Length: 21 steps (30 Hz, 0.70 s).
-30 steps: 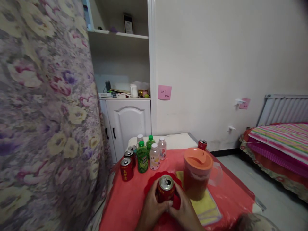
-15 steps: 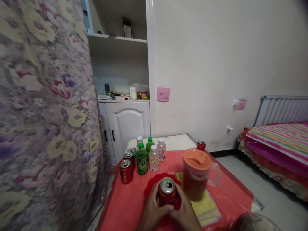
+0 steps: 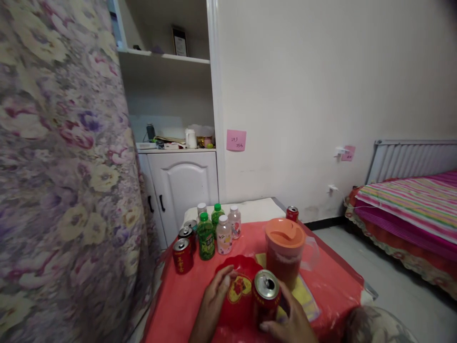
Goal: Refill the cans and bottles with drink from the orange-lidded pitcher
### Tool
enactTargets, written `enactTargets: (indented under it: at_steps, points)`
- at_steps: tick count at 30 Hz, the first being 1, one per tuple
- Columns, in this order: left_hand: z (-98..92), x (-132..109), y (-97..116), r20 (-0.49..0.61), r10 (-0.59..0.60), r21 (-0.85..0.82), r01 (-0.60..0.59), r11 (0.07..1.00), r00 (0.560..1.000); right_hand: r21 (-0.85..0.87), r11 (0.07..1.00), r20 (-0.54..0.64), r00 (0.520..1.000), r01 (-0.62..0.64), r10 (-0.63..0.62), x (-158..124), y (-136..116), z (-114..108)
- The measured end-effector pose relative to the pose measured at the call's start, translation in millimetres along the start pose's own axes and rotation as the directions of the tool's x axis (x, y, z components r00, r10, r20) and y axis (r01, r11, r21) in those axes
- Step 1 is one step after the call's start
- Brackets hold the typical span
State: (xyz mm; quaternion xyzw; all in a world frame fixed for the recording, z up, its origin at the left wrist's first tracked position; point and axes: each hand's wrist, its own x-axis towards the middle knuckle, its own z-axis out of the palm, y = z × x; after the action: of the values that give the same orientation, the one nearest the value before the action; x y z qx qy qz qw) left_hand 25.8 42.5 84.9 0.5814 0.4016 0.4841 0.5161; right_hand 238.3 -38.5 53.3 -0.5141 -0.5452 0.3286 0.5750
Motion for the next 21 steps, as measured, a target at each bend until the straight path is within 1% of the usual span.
enactTargets:
  at_steps: [3, 6, 11, 15, 18, 21]
  points:
    - [-5.9, 5, -7, -0.108, -0.046, -0.028, 0.043, 0.999, 0.993, 0.055, 0.998, 0.003, 0.999, -0.036, 0.036, -12, 3, -29]
    - [-8.0, 8, -10, -0.159, -0.086, -0.037, 0.081, 0.996, 0.984, 0.043, 0.997, -0.043, 0.997, -0.069, 0.070, -22, 2, -59]
    - [-5.0, 9, -4, -0.167, -0.120, -0.021, 0.118, 0.993, 0.979, -0.056, 0.991, -0.148, 0.983, -0.118, 0.109, -33, -2, -107]
    - [-5.2, 12, 0, -0.151, -0.132, 0.003, 0.134, 0.991, 0.980, -0.052, 0.988, -0.257, 0.958, -0.149, 0.131, -35, 5, -143]
    - [-7.8, 15, -2, -0.139, -0.148, 0.020, 0.152, 0.988, 0.979, -0.052, 0.989, -0.367, 0.924, -0.139, 0.110, -28, 15, -168]
    - [-9.6, 18, -5, -0.140, -0.161, 0.043, 0.168, 0.985, 0.977, -0.054, 0.995, -0.422, 0.905, -0.083, 0.053, -12, 25, -186]
